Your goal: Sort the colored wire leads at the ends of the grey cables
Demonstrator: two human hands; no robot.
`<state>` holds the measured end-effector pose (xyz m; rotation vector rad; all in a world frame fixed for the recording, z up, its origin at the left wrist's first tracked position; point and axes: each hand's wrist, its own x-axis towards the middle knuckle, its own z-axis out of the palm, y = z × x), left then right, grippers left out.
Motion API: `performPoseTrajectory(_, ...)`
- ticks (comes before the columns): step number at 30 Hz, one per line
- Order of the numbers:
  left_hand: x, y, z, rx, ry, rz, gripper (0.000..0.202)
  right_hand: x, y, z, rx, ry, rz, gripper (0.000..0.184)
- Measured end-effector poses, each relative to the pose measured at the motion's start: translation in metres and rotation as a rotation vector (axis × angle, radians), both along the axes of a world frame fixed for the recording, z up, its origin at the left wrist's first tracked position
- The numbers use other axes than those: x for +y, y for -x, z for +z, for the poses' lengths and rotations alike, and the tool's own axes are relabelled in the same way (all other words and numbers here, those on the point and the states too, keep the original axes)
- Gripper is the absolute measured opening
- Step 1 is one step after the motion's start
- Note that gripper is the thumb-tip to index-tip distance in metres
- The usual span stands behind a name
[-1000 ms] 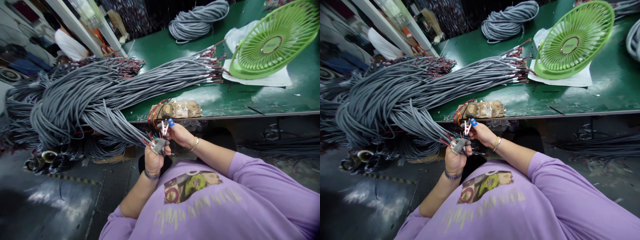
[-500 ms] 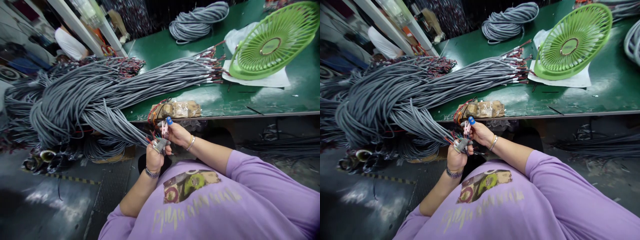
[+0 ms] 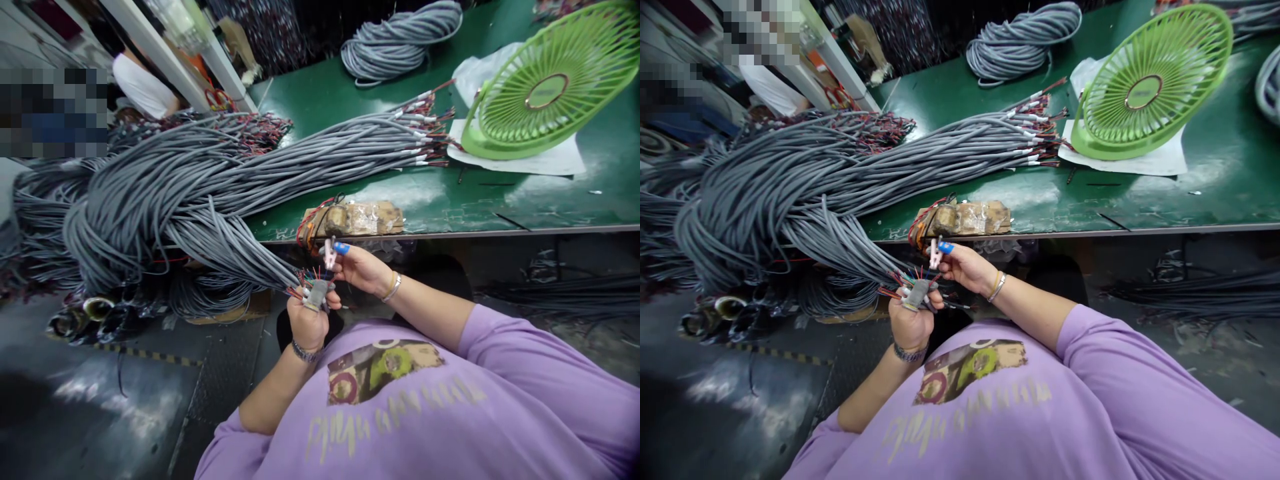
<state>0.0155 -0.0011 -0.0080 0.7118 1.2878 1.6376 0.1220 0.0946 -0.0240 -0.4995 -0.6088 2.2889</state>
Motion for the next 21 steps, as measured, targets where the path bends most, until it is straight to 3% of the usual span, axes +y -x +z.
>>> performPoseTrajectory(8, 0.008, -0.007, 0.0, -0.017, 0.032, 0.062, 0.03, 0.0, 0.004, -0.003, -0.01, 0.016, -0.02, 0.039)
performPoseTrajectory(21, 0.007, -0.005, -0.011, 0.043, 0.047, 0.035, 0.027, 0.0, 0.015, 0.002, 0.02, 0.123, -0.087, 0.041)
